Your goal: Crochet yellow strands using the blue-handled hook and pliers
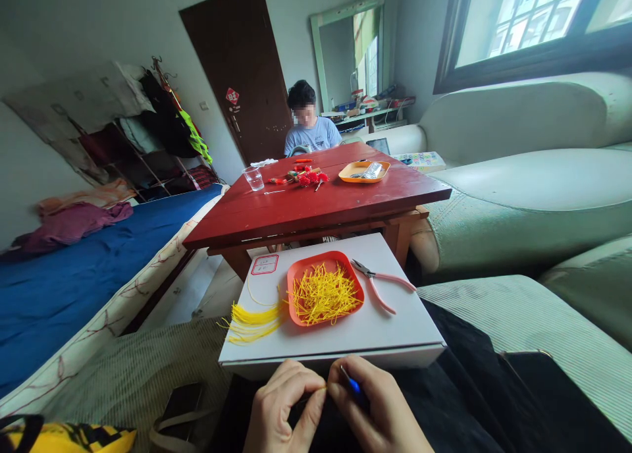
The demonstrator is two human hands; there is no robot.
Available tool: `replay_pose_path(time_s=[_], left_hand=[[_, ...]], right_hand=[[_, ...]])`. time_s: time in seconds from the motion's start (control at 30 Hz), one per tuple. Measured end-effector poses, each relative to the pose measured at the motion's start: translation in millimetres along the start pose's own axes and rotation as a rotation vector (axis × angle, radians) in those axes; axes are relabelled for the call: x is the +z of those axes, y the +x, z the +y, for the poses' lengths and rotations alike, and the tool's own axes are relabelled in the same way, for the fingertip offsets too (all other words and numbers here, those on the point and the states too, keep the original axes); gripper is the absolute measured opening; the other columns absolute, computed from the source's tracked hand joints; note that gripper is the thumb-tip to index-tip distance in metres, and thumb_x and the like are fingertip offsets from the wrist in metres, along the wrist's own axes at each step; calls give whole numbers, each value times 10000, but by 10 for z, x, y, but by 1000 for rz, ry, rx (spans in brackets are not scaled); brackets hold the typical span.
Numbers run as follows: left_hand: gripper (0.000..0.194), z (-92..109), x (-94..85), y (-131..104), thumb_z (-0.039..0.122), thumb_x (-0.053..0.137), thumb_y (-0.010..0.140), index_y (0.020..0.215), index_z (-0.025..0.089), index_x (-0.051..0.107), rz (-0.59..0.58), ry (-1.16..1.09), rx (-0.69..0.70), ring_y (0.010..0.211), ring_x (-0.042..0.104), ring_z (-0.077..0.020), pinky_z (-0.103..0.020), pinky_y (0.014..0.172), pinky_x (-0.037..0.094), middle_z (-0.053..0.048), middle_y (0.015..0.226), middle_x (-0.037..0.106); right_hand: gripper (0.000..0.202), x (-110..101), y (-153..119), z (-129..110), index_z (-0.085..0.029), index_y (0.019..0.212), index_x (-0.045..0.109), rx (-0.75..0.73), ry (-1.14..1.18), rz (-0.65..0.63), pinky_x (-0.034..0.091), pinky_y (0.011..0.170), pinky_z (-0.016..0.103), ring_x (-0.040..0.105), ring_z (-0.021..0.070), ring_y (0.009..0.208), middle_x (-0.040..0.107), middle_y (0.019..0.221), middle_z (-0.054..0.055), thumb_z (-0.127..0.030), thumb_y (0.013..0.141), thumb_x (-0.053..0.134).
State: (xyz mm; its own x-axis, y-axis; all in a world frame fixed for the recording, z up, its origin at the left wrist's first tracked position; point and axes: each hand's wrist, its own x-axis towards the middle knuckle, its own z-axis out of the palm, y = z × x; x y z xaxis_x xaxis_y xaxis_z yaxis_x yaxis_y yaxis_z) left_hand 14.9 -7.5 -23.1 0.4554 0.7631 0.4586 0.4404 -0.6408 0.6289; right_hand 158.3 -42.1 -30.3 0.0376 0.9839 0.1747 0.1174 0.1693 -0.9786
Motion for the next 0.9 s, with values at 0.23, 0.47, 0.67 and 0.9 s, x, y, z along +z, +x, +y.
replay_pose_path(time_s=[0.23, 0.47, 0.67, 0.9], left_hand=[[251, -4, 41, -6, 47, 390, 828, 667, 159, 547, 101, 319, 317, 606, 469, -164, -285, 615, 406, -45, 593, 571], [191, 67, -85, 42, 280, 554, 746, 596, 164, 577, -144, -366, -453, 559, 460, -125, -228, 558, 345, 16, 552, 508], [198, -8, -54, 79, 296, 674, 551, 520, 138, 558, -360, -1080, -951, 454, 393, -79, -194, 483, 277, 34, 448, 483], [254, 10, -34, 60, 344, 717, 538, 536, 135, 572, -375, -1103, -975, 440, 405, -82, -200, 478, 289, 29, 450, 508]], right_hand=[[375, -8, -3, 55, -197, 720, 494, 479, 609, -135, 189, 398, 162, 178, 59, 446, 298, 543, -103, -533, 682, 655], [201, -110, 41, -7, -202, 705, 540, -110, -144, -78, 425, 557, 201, 482, 114, 580, 516, 660, -23, -306, 863, 472], [294, -265, 117, -148, -211, 749, 562, -536, -516, -311, 446, 474, 196, 545, 111, 515, 586, 645, 10, -224, 927, 329], [268, -306, 129, -162, -230, 762, 536, -591, -528, -355, 436, 477, 199, 547, 123, 539, 574, 652, -9, -28, 775, 360]])
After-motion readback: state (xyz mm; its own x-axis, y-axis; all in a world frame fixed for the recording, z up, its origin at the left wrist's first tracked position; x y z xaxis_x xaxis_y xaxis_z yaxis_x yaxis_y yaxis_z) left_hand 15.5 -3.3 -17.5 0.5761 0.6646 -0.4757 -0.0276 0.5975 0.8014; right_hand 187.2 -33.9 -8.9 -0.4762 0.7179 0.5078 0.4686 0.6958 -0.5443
